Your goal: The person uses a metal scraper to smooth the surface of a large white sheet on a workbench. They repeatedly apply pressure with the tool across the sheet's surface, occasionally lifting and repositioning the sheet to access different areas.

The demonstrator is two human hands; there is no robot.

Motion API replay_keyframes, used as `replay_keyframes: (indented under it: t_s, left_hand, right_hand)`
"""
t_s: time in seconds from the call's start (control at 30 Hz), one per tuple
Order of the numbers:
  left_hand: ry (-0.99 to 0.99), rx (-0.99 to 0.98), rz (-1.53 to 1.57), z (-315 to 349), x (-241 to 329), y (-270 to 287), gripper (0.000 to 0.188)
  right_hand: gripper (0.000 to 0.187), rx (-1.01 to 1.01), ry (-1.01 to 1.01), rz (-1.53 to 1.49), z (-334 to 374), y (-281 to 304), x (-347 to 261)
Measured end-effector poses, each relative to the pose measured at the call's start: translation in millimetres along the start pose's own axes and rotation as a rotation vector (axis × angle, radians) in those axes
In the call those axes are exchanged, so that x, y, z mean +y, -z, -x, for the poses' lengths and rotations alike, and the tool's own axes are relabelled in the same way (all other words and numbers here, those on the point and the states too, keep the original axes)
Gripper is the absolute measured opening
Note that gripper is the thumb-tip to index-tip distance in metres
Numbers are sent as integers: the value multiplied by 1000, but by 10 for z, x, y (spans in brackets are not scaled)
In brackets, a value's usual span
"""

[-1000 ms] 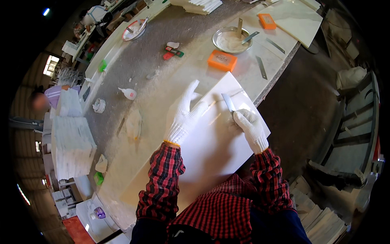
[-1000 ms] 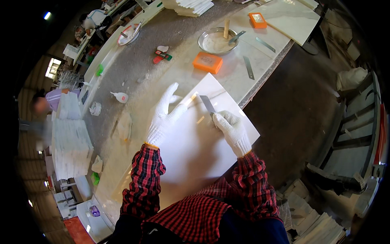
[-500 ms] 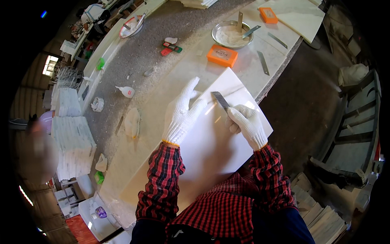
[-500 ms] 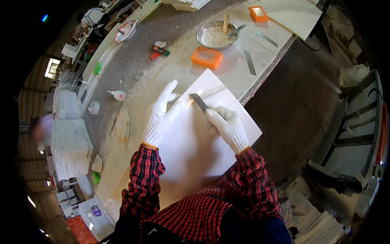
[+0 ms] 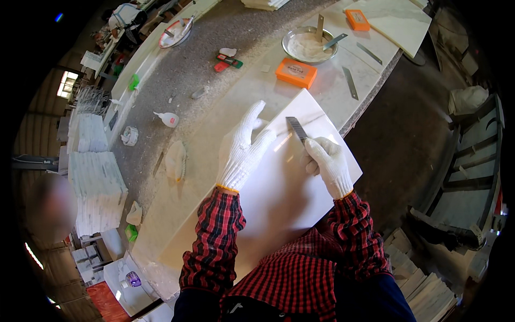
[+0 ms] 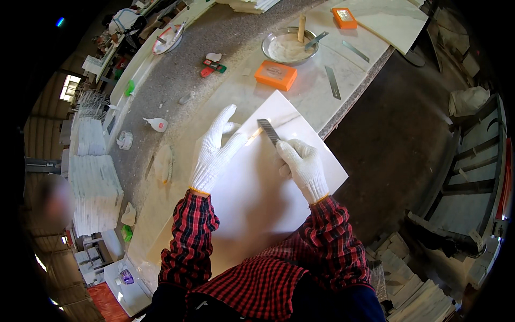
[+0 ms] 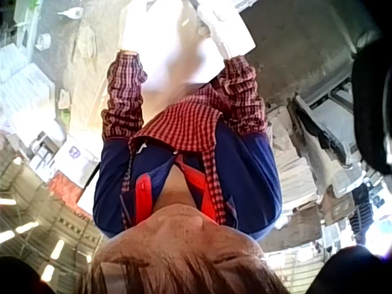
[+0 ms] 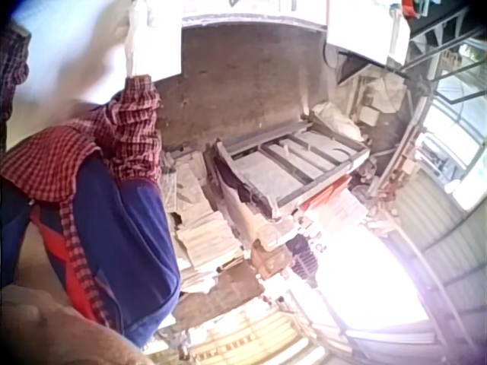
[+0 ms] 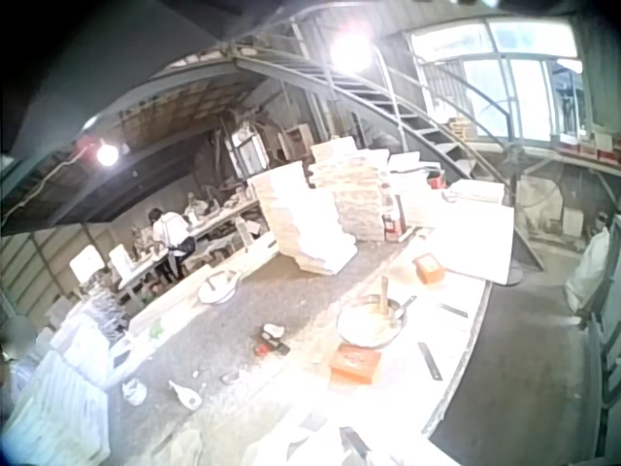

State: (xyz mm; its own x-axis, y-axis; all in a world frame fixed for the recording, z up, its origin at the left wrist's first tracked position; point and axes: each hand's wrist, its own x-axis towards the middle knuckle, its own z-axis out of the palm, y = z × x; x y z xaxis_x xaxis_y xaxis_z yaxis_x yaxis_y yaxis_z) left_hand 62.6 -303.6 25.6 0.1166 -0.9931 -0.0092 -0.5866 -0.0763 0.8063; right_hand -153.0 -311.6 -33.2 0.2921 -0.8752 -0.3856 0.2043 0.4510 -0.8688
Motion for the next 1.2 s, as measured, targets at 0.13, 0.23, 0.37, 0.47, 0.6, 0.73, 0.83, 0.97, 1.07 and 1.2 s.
replay_keyframes:
  t_s: [0.13,0.23,0.37,0.47,0.6,0.73,0.83,0.97,1.07,1.2]
  left_hand:
    - [-58,45,-126,-43,-86,-28,71]
    - [-92,36,-378,-74,60,-38,73]
    - [-112,77,-384,-195,45,-131,69]
    - [-41,147,-236,-298,17,-257,61]
    - [-123,371,-6,-409,-312,-336,48]
    - [-80,353,-32,-414,-245,-307,45]
    - [-28,324,-125,-397,-275,-303,44]
    - [21,338,-350,-413,-395,-310,39]
    - [41,343,-442,-440,-323,-343,38]
    - [-9,384,-478,-465,-453,-358,36]
  right_hand:
    - [30,57,78,-242,-5,125,144]
    - [29,87,111,-575,-73,259,311]
    - [26,73,128,-668,-81,291,372]
    - [26,76,119,-687,-88,306,352]
    - [25,73,115,-763,-87,330,416]
    - [22,129,90,-738,-51,495,345]
    - [22,187,113,-598,-69,654,263]
    - [23,238,145,-401,-134,818,110]
    - [26,283,161,-296,-184,930,37]
    - [29,319,160,-260,-217,931,6]
